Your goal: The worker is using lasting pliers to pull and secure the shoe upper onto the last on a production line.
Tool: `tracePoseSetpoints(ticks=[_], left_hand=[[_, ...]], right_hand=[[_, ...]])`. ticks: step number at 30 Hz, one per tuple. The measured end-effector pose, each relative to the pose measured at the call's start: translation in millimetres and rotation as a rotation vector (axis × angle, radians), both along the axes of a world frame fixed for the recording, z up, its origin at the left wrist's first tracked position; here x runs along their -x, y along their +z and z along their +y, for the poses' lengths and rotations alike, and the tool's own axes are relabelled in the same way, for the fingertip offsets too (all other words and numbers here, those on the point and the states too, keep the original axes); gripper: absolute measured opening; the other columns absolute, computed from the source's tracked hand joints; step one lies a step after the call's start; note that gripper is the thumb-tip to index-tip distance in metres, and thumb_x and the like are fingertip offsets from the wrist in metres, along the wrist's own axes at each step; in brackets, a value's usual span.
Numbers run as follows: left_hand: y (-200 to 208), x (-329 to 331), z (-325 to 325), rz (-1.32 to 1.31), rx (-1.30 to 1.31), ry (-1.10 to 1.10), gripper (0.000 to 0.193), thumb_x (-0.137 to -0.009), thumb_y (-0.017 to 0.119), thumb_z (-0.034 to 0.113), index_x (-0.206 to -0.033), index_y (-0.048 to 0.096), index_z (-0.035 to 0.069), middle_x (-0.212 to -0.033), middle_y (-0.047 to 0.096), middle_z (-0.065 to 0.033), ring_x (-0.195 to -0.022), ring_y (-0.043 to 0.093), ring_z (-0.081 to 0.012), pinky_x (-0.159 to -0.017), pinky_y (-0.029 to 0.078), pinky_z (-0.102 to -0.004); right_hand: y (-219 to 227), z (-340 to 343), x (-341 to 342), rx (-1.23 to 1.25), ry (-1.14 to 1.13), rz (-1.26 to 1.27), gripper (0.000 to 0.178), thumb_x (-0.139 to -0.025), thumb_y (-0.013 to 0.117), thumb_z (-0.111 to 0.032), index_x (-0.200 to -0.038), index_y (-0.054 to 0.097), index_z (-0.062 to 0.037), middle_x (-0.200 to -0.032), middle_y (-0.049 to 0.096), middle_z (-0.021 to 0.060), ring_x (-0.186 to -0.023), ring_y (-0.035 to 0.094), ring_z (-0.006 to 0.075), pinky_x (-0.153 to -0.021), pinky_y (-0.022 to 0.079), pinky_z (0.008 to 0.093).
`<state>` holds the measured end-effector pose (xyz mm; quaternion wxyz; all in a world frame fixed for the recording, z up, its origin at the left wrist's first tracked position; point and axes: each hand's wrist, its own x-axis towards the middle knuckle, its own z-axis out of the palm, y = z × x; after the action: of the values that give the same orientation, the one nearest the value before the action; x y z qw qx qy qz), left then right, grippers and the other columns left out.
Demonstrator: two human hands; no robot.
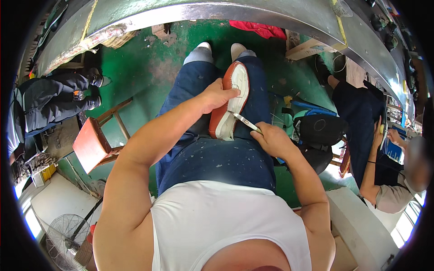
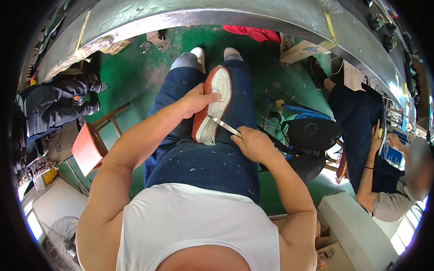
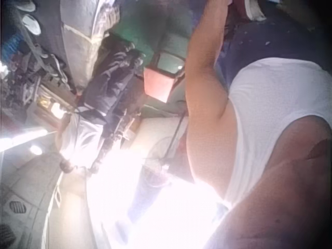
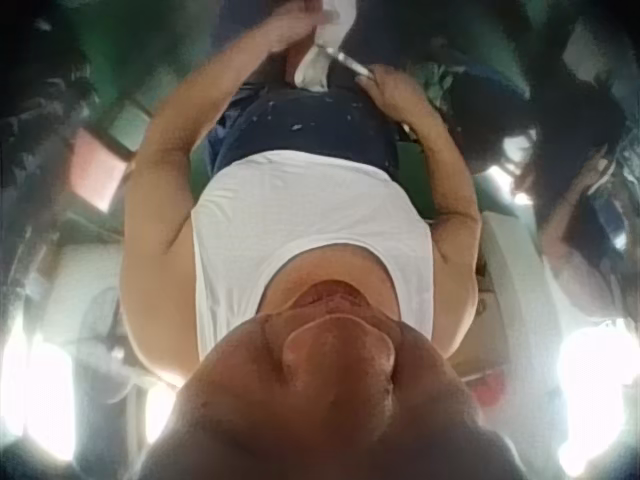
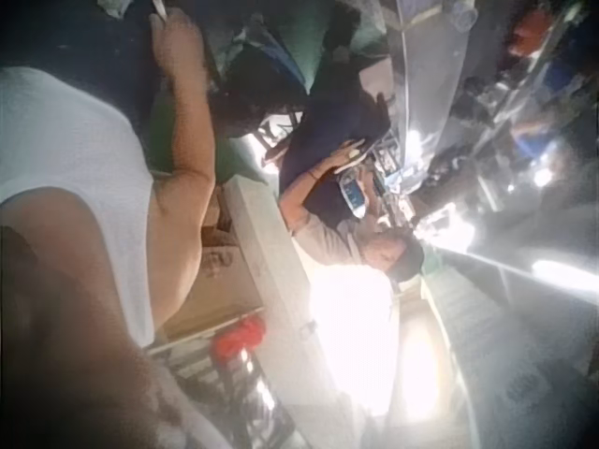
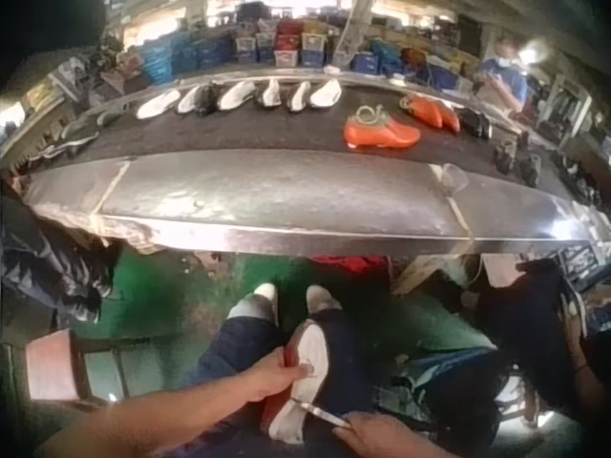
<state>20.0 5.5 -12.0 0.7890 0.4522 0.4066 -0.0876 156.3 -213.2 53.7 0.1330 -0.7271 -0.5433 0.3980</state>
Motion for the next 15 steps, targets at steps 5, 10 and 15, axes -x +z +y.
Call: tracePoseSetpoints(ticks=[5,10,15], left_hand=[[12,30,-21,-0.211,-0.121,-0.033,0.089,-0.094,0.067,0.012,-0.16,0.008,0.01,-0.151,0.04,-0.012,-0.139,0.041,-0.0216,-0.116,0.034,-0.0359],[-2,27,-35,-0.255,-0.081,0.109,0.089,-0.093,0.066,0.008,-0.16,0.007,0.01,-0.151,0.04,-0.0129,-0.138,0.042,-0.0222,-0.116,0.034,-0.0356],[-19,32,-48,-0.098,-0.813,-0.109,0.092,-0.093,0.067,0.014,-0.158,0.003,0.002,-0.153,0.035,-0.0221,-0.142,0.038,-0.0287,-0.118,0.03,-0.0381]], right_hand=[[8,1,-12,0.207,-0.018,0.141,0.036,-0.099,0.057,-0.035,-0.097,0.061,0.0013,-0.093,0.068,0.0244,-0.09,0.064,0.0447,-0.079,0.05,0.0529],[18,-14,15,0.024,0.136,-0.121,0.035,-0.098,0.058,-0.033,-0.096,0.06,0.0013,-0.093,0.067,0.0236,-0.087,0.067,0.0413,-0.076,0.053,0.0502],[15,-25,15,0.119,0.077,-0.078,0.036,-0.099,0.058,-0.035,-0.096,0.061,0.0011,-0.093,0.068,0.0219,-0.086,0.068,0.0396,-0.075,0.053,0.0491]])
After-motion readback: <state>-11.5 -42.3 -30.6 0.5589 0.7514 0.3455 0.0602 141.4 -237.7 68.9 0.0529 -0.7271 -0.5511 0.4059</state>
